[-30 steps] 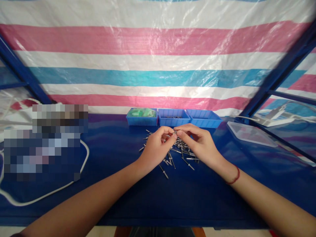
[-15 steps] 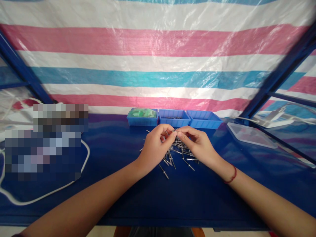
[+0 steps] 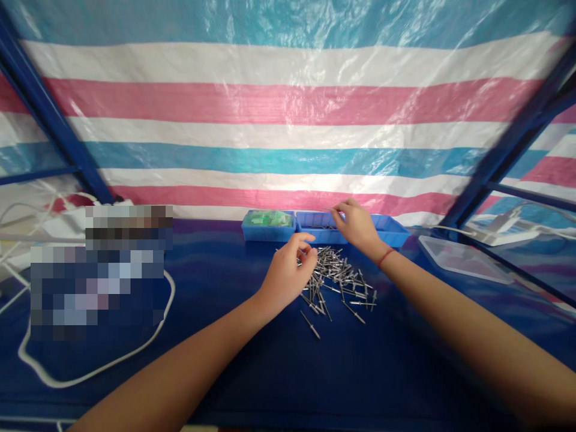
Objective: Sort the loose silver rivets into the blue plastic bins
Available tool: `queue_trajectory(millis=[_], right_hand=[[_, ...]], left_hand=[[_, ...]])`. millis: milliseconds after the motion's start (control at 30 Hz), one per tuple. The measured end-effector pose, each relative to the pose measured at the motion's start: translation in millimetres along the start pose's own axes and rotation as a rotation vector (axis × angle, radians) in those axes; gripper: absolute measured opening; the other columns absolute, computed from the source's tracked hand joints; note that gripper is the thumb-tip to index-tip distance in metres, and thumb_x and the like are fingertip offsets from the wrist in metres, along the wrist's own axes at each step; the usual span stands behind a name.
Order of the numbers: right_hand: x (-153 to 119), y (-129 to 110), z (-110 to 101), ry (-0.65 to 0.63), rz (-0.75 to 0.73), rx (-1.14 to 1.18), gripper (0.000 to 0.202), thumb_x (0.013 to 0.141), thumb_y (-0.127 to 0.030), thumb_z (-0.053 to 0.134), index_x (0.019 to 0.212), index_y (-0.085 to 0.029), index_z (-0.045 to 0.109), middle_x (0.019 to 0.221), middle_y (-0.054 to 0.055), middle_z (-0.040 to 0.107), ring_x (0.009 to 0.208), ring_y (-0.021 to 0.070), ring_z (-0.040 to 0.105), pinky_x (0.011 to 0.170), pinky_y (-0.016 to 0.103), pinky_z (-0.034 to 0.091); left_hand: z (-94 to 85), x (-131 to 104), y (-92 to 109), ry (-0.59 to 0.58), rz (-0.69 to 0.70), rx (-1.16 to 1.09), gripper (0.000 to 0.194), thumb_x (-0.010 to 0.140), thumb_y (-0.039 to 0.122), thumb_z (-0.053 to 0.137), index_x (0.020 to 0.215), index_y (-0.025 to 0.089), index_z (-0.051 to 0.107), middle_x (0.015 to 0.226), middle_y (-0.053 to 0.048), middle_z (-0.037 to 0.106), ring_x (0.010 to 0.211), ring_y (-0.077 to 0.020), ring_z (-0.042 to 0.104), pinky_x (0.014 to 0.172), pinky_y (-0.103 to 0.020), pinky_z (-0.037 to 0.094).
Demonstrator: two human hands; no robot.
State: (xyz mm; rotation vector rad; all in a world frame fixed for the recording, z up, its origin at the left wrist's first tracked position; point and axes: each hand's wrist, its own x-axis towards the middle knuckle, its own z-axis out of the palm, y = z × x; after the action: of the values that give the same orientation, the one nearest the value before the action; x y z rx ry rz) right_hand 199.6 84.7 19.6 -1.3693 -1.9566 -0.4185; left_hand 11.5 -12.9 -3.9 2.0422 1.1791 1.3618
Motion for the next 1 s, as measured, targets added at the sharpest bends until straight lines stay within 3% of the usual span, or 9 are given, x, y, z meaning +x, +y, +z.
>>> queue_trajectory(millis=[133,300,500,700,833,1000], right_hand=[[5.3,-0.2,7.9,-0.057,0.03,-0.094,0.028,0.085,-0.026,0.047,0.085,-0.011,0.07,0.087,0.016,0.063,0.078,0.0261,0.06,0.069,0.037,0.044],[-20.4,5.9,-8.3,0.001,0.02,0.026,0.026,0.083,-0.029,0.05,0.093,-0.012,0.068,0.091,0.014,0.062,0.084,0.0262,0.06,0.076,0.037,0.045],[-64.9,19.1,-20.9,0.018,0.131,0.185,0.021,0.082,-0.026,0.05,0.091,-0.015,0.066,0.087,0.009,0.063,0.069,0.0196,0.057,0.071,0.035,0.046],[-68.9,24.9,-19.4,0.018,0.199,0.281,0.019,0.08,-0.024,0.05,0.089,-0.015,0.065,0.086,0.007,0.063,0.06,0.0154,0.052,0.069,0.034,0.046],[-67.6,21.6,-24.1,0.009,0.148,0.29,0.018,0.081,-0.021,0.049,0.089,-0.014,0.064,0.088,0.008,0.062,0.061,0.0145,0.053,0.069,0.032,0.045],[-68.3,17.3,-31.2,0.033,0.125,0.321,0.016,0.081,-0.019,0.049,0.087,-0.015,0.063,0.087,0.007,0.062,0.061,0.0148,0.053,0.068,0.032,0.045]], left_hand=[[-3.3,1.6,-3.9,-0.042,0.02,0.056,0.02,0.085,0.022,0.049,0.104,0.019,0.053,0.079,0.001,0.063,0.066,-0.0111,0.057,0.068,-0.025,0.046],[-5.3,3.6,-9.9,-0.13,0.094,0.111,0.017,0.085,0.019,0.047,0.099,0.018,0.057,0.083,-0.002,0.064,0.07,-0.0124,0.058,0.07,-0.026,0.046],[-1.2,10.2,-1.5,-0.441,0.309,0.266,0.016,0.084,0.016,0.048,0.085,0.017,0.064,0.086,-0.004,0.063,0.083,-0.016,0.059,0.077,-0.028,0.045],[16.4,22.8,10.7,-0.636,0.46,0.466,0.019,0.085,0.018,0.05,0.09,0.019,0.068,0.088,-0.004,0.063,0.083,-0.0169,0.061,0.075,-0.027,0.045],[26.8,29.5,16.3,-0.683,0.55,0.666,0.021,0.086,0.024,0.05,0.092,0.02,0.069,0.088,-0.006,0.063,0.084,-0.0199,0.06,0.074,-0.031,0.044],[29.1,33.6,16.3,-0.692,0.583,0.688,0.02,0.083,0.021,0.05,0.073,0.018,0.066,0.074,-0.003,0.062,0.077,-0.0174,0.059,0.071,-0.029,0.041]])
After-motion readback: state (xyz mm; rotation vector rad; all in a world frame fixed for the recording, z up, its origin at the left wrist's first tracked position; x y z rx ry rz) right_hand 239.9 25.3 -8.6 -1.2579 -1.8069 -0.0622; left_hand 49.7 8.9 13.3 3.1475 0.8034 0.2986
